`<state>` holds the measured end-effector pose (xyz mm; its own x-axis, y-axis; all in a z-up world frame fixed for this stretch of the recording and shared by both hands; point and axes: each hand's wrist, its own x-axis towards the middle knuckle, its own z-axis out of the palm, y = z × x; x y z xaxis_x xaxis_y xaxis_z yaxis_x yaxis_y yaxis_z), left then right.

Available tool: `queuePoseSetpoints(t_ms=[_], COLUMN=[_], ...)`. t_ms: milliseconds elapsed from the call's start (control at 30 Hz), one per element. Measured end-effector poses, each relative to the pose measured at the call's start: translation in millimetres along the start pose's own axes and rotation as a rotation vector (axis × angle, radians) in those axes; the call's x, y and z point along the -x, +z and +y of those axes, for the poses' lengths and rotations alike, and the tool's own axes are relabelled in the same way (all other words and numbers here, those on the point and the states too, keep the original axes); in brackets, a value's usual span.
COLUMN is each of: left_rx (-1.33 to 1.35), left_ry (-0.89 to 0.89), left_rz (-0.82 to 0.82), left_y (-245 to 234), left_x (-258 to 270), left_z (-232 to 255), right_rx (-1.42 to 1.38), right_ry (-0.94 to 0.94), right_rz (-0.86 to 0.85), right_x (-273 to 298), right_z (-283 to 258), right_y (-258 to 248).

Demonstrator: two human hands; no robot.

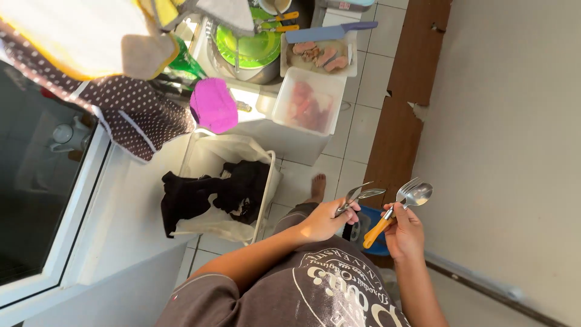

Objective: Setting a dining table with plates, napkins, and cutlery.

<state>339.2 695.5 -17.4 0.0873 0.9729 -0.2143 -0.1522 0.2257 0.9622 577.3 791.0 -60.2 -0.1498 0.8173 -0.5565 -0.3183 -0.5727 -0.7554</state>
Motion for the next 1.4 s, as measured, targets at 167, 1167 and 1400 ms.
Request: queuePoseSetpoints(t_ms=[167, 1167, 1400], left_rx=[0.029, 0.064, 0.101], left_ry=[0.047, 0.025, 0.001], left_rz=[0.006, 0.494, 0.509], left_y=[-16.5, 37.3, 6.9], left_x=[-104.4, -549.4, -658.5], left_z=[44.1, 145.4, 172.7], right_rx=[0.000, 0.384, 0.396], right_ry=[-0.010, 0.010, 0.076], right_rz=[-0.055, -0.523, -0.546], right_x=[-78.9, -482.5, -561.3], right_z=[-74.9, -367.2, -426.5], right_y=[50.9, 120.0, 160.1])
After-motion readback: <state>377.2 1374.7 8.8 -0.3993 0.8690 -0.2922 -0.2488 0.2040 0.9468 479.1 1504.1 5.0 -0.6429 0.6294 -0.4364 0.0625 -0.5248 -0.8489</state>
